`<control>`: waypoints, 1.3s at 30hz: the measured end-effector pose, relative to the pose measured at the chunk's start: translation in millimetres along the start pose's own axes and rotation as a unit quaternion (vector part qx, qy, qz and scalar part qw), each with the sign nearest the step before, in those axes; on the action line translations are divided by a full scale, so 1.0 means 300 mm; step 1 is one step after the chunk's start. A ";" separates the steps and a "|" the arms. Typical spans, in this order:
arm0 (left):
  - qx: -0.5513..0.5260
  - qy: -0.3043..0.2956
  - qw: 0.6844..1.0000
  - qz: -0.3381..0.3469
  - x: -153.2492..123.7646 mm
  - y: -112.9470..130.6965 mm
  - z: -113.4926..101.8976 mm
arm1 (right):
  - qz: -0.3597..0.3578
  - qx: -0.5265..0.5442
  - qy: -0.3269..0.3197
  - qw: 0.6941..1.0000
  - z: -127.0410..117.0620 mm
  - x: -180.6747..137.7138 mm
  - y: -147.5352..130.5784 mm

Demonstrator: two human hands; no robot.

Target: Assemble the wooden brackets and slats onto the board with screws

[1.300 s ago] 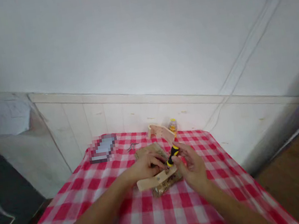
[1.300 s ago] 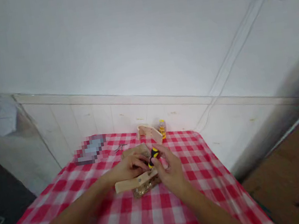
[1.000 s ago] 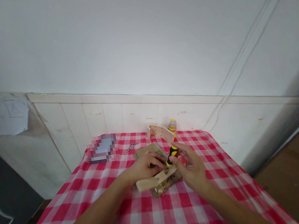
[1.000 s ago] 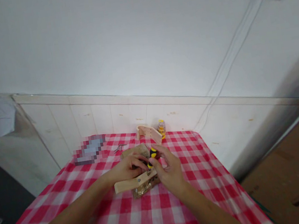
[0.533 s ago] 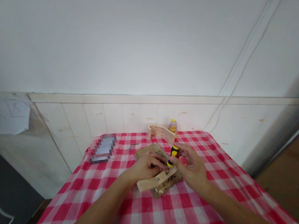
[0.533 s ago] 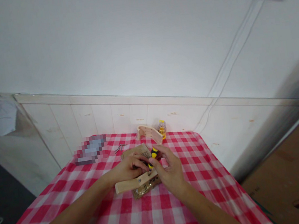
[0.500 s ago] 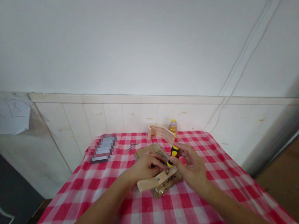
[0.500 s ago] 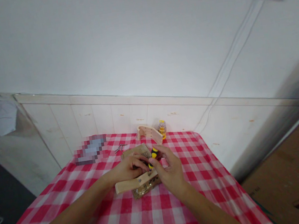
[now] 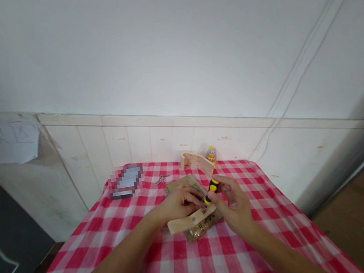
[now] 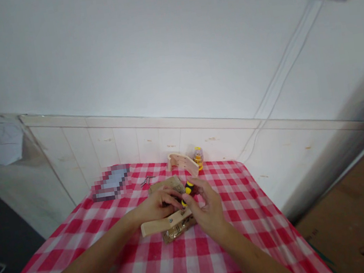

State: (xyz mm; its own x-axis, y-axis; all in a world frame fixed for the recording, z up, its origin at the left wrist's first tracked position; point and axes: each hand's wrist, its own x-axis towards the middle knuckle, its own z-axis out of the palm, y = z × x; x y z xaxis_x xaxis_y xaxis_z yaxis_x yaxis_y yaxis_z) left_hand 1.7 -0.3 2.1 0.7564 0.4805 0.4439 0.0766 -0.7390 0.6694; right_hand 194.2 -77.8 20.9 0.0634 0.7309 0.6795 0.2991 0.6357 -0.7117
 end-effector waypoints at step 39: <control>0.014 -0.008 1.000 -0.010 0.001 -0.006 0.002 | -0.004 -0.041 0.022 0.999 0.003 -0.004 -0.006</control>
State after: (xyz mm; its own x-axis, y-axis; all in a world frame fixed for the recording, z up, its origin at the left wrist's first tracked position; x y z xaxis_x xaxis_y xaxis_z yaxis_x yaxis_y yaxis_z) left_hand 2.1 0.8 0.7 0.7652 0.4869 0.4212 0.1086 -0.7425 0.6610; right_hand 192.7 -79.8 21.2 0.1014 0.7138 0.6929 0.3771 0.6170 -0.6908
